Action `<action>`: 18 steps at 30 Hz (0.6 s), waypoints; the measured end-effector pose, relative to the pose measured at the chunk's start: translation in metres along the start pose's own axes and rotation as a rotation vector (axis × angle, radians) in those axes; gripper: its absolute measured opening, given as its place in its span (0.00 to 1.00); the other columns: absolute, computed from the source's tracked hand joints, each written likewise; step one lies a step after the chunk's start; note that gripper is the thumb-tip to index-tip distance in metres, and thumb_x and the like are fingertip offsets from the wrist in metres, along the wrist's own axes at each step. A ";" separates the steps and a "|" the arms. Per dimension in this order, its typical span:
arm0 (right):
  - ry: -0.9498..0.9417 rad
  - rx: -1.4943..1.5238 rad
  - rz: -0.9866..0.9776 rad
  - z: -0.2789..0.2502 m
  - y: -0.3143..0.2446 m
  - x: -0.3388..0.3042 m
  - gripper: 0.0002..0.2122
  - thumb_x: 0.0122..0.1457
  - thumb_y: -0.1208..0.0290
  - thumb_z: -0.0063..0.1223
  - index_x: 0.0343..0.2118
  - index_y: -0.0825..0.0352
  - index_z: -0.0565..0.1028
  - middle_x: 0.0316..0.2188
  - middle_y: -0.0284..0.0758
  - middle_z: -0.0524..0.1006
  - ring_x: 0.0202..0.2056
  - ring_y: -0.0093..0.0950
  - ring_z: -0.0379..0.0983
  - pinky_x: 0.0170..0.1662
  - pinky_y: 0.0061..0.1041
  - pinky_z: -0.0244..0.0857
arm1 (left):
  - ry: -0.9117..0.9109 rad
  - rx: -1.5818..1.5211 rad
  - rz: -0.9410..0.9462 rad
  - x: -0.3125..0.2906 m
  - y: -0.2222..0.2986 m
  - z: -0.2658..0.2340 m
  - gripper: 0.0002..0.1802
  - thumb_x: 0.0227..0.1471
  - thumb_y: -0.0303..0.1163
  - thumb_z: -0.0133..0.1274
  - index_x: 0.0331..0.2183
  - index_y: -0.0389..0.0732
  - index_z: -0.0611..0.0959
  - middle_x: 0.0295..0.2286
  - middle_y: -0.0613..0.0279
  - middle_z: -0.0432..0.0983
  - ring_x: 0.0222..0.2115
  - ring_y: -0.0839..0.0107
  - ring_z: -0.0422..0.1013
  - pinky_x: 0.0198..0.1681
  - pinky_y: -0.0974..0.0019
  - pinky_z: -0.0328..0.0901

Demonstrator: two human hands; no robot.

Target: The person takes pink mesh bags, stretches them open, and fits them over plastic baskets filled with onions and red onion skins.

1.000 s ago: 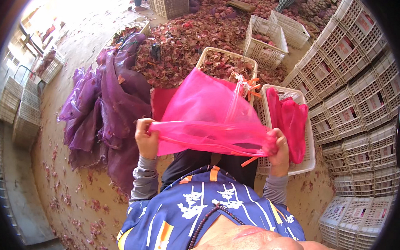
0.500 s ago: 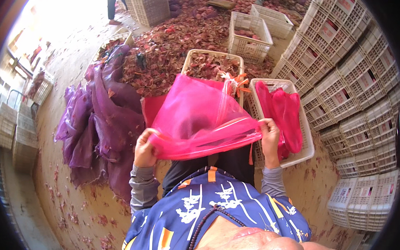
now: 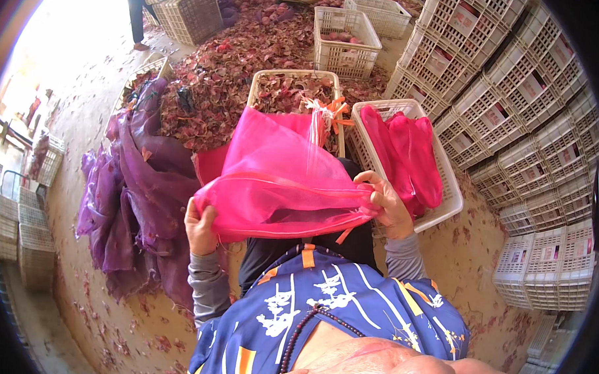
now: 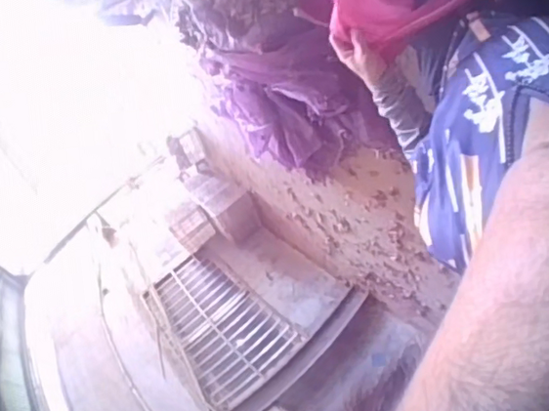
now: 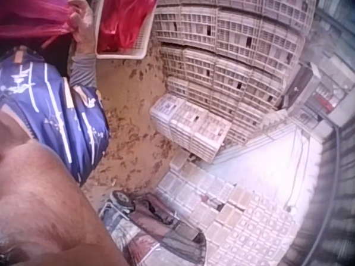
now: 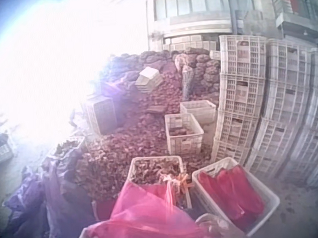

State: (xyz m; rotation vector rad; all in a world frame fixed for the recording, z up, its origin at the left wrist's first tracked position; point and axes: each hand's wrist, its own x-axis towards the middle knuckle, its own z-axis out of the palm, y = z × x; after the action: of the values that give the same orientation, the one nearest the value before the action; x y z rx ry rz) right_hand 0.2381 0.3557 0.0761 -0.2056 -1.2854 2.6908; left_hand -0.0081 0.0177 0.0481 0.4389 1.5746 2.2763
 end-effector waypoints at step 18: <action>0.722 -1.178 -0.503 -0.008 0.007 0.011 0.05 0.54 0.81 0.56 0.32 0.67 0.74 0.25 0.34 0.73 0.27 0.27 0.73 0.31 0.25 0.66 | -0.202 -0.093 -0.274 -0.017 0.020 0.002 0.06 0.56 0.26 0.50 0.33 0.35 0.81 0.27 0.64 0.78 0.28 0.73 0.75 0.35 0.68 0.71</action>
State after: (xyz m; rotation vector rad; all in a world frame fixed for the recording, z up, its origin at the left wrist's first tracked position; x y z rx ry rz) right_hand 0.2281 0.3596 0.0654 -0.7425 -2.0326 1.0156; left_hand 0.0065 0.0052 0.0669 0.3881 1.3343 2.0203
